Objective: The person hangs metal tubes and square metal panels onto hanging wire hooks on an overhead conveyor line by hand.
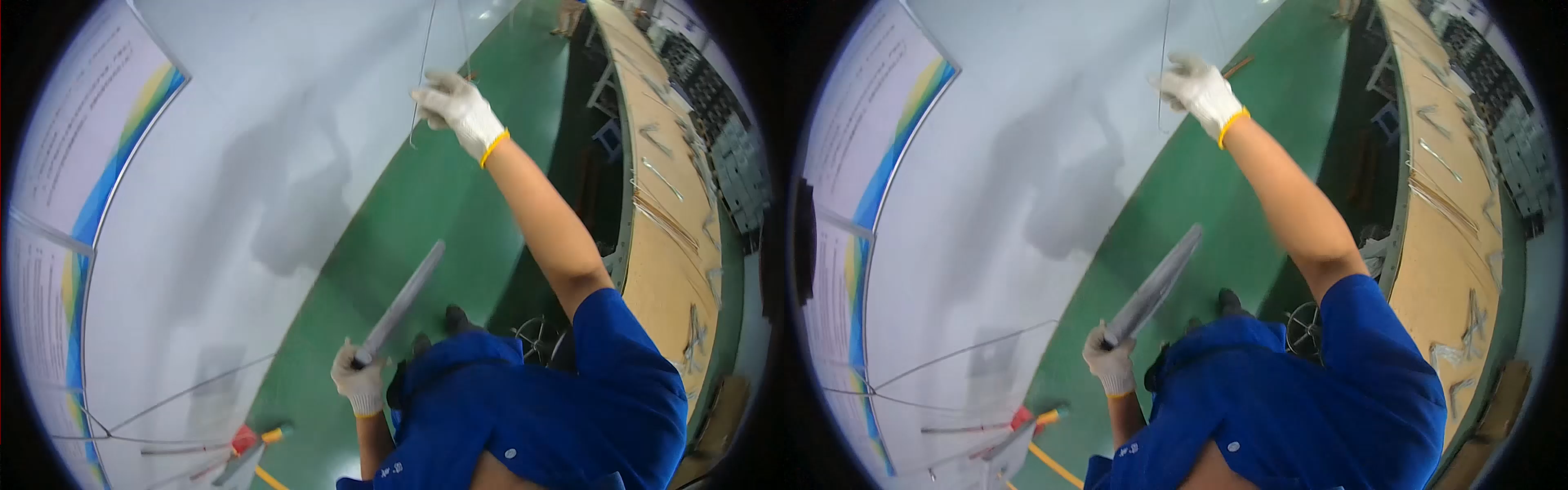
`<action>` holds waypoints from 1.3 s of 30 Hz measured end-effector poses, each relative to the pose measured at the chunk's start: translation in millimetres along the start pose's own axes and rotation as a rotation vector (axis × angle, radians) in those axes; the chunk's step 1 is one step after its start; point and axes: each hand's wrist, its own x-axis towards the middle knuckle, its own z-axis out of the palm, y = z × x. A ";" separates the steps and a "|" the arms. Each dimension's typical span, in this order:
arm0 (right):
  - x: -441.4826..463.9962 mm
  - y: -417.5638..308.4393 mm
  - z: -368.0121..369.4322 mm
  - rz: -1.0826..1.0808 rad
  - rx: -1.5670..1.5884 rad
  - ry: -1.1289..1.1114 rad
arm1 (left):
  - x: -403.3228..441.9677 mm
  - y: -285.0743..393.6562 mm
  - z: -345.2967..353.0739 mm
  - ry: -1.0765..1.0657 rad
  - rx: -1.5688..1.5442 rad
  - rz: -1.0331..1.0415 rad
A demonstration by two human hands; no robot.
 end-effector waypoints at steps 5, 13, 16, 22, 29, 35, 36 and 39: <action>9.3 0.1 22.0 0.017 0.058 -0.285 | -2.6 27.3 22.3 0.012 -0.044 0.037; -73.5 -18.4 48.6 -0.137 0.066 -0.572 | 2.5 56.9 47.7 -0.016 -0.114 0.239; -92.3 -29.2 44.2 -0.130 0.079 -0.608 | 3.1 62.5 52.5 -0.022 -0.178 0.296; -107.5 -36.0 37.2 -0.090 0.129 -0.607 | 9.1 73.2 56.1 -0.083 -0.283 0.281; -112.1 -32.0 32.4 -0.047 0.234 -0.593 | 15.9 73.0 59.2 -0.114 -0.311 0.275; -110.4 -33.2 30.1 -0.066 0.221 -0.599 | 23.4 72.9 59.6 -0.128 -0.296 0.328; -111.5 -34.4 30.8 -0.056 0.219 -0.592 | 25.0 72.8 58.8 -0.137 -0.295 0.331; -112.6 -33.4 30.6 -0.049 0.249 -0.600 | 29.0 70.6 59.2 -0.157 -0.291 0.334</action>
